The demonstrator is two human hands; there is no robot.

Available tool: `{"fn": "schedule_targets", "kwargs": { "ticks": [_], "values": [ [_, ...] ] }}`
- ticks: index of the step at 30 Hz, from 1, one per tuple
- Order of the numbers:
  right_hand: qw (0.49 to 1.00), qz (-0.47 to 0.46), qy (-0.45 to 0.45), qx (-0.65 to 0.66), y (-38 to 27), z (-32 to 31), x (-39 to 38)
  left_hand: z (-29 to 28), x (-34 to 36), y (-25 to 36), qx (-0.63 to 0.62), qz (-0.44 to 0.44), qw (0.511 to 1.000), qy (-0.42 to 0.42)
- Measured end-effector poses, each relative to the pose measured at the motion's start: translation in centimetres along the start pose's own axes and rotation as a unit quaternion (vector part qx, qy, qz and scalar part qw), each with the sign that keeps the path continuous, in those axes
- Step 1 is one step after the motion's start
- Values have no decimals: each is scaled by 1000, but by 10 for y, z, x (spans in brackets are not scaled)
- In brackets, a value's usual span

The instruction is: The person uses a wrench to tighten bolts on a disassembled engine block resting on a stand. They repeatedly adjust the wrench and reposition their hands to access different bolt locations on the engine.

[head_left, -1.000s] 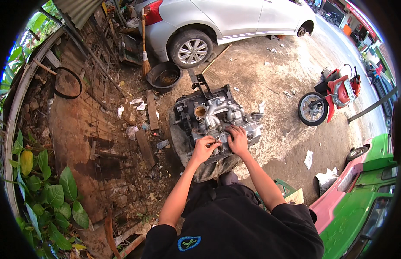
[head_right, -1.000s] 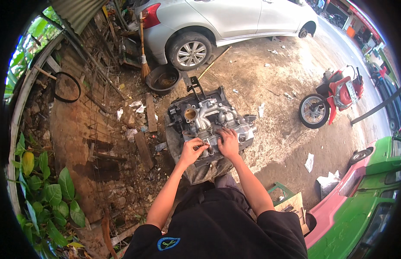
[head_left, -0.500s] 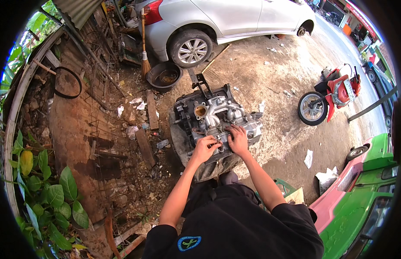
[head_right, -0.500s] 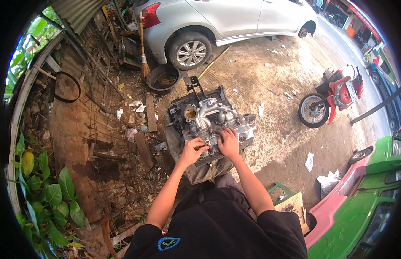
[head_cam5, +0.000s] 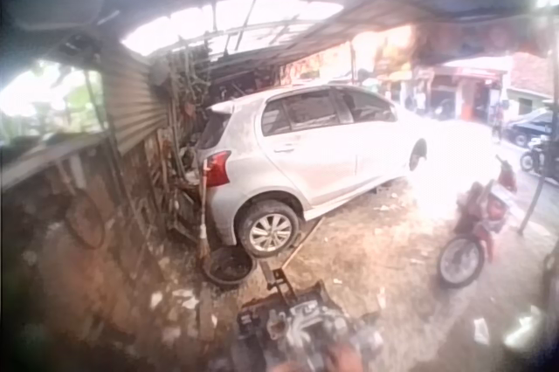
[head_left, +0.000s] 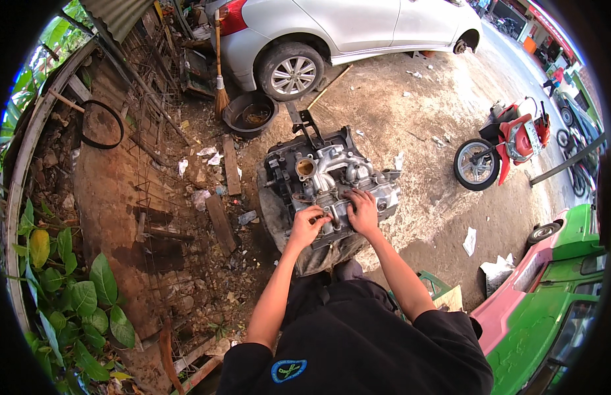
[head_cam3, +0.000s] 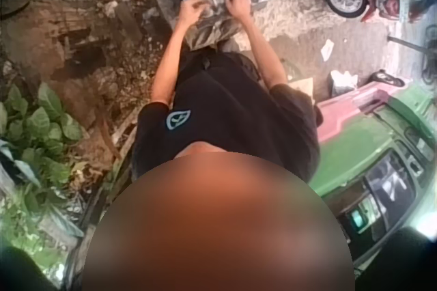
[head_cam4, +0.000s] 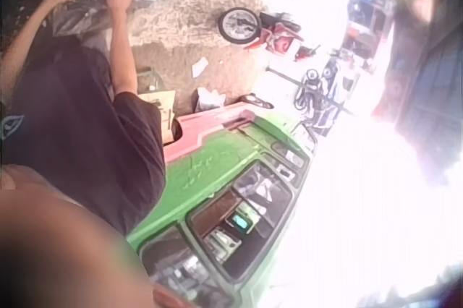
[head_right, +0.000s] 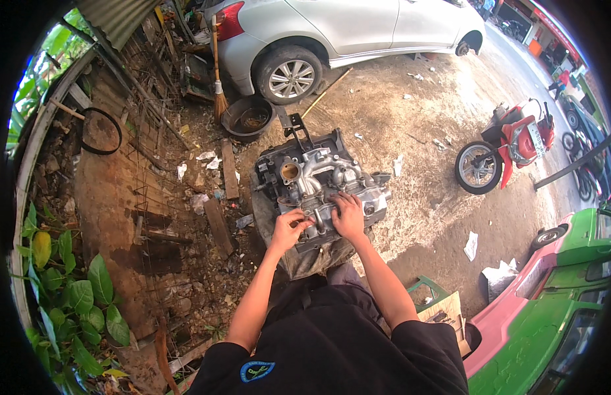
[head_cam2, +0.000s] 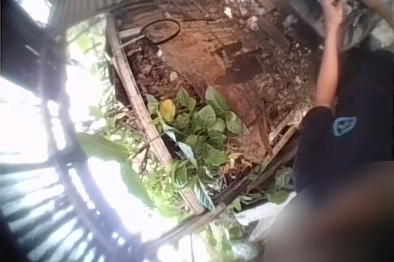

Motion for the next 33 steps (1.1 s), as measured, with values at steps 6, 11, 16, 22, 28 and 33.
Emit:
{"fn": "schedule_targets", "kwargs": {
  "ticks": [6,11,16,22,28,33],
  "values": [
    [1000,-8,16,-3,1,-1,-1,-18,-62,-89,-312,-115,936,117],
    [1000,-6,9,0,0,-1,-1,35,-131,-157,-563,-185,783,188],
    [1000,-10,12,0,-3,-2,1,35,-129,-154,-657,-158,714,183],
    [1000,-10,16,0,3,-1,-2,-19,-81,-81,-449,-149,861,187],
    [1000,-12,12,-2,7,2,-1,-19,-21,-20,-173,-89,980,34],
    [1000,-11,9,-9,8,3,-1,-4,2,2,-13,-25,1000,-10]
  ]
}}
Point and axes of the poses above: each hand's wrist, its own x-axis towards the middle knuckle, its own z-axis out of the palm, y = z × x, the point moved 10 cm from there along x, towards the middle knuckle, and after that the axes turned 15 degrees about x, right-handed, at the moved point
